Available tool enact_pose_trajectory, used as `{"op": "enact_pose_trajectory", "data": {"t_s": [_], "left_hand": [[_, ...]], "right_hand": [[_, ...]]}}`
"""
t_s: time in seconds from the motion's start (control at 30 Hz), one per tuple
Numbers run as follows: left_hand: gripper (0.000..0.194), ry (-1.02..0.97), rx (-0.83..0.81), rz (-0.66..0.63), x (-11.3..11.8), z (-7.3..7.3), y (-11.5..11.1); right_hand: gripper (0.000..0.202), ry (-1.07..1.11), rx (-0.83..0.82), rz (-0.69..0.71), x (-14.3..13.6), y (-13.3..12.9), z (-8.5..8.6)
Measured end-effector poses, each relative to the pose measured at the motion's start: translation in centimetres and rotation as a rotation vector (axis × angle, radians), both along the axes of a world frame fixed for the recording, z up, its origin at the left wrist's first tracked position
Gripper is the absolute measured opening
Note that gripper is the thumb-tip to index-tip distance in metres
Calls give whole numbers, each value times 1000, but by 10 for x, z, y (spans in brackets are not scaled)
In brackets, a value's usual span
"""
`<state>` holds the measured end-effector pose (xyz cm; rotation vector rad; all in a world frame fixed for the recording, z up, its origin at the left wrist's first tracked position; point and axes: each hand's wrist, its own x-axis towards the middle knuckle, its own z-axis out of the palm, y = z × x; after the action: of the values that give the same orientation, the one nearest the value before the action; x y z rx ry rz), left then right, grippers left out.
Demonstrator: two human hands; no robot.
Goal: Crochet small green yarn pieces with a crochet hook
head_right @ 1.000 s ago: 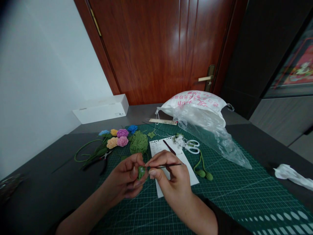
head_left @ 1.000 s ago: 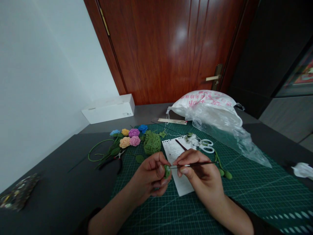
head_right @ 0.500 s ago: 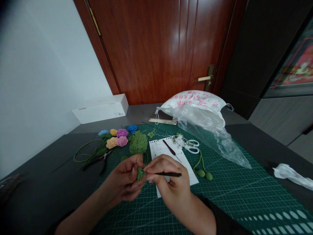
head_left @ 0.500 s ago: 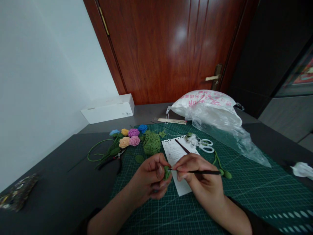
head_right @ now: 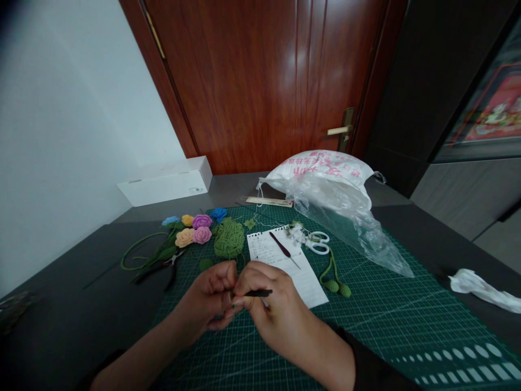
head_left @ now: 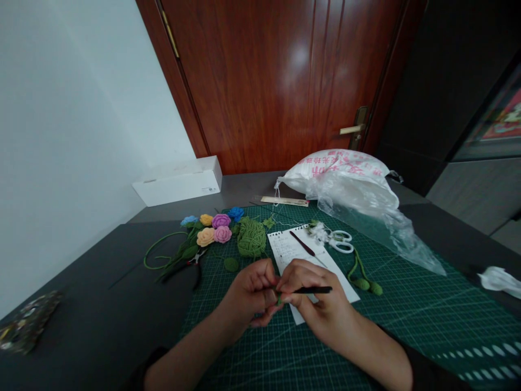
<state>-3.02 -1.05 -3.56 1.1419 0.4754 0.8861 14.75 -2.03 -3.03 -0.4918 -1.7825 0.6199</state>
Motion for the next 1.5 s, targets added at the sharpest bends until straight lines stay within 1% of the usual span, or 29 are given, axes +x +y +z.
{"op": "enact_pose_trajectory", "data": {"t_s": [0.07,0.17,0.3,0.4,0.53,0.7,0.97,1.13,1.33,1.4,1.5], "left_hand": [[29,7,16,26,-2,1,2],[23,13,36,75,-2,4,4],[22,-6,62,131,-1,6,4],[21,-18,79,151,0,7,4],[20,-21,90,163,-1,7,4],[19,-9,105,191,-1,4,4],[21,33,101,214,-2,3,3],[20,85,86,232,-2,7,2],[21,206,38,218,1,16,-1],[23,224,24,204,1,16,-1],[26,226,14,174,0,10,-1]], "right_hand": [[12,55,-7,-3,0,0,3],[8,174,-10,-87,1,-3,8],[12,277,-11,-174,4,-7,13],[11,350,-69,-193,5,-7,14],[7,379,-125,-167,1,-8,13],[9,337,-124,-189,-2,-9,9],[13,291,-80,-212,0,-9,8],[13,199,-24,-238,1,-10,9],[15,35,68,-178,2,-10,10],[17,5,79,-167,1,-9,10],[19,-11,52,-161,0,-6,8]]}}
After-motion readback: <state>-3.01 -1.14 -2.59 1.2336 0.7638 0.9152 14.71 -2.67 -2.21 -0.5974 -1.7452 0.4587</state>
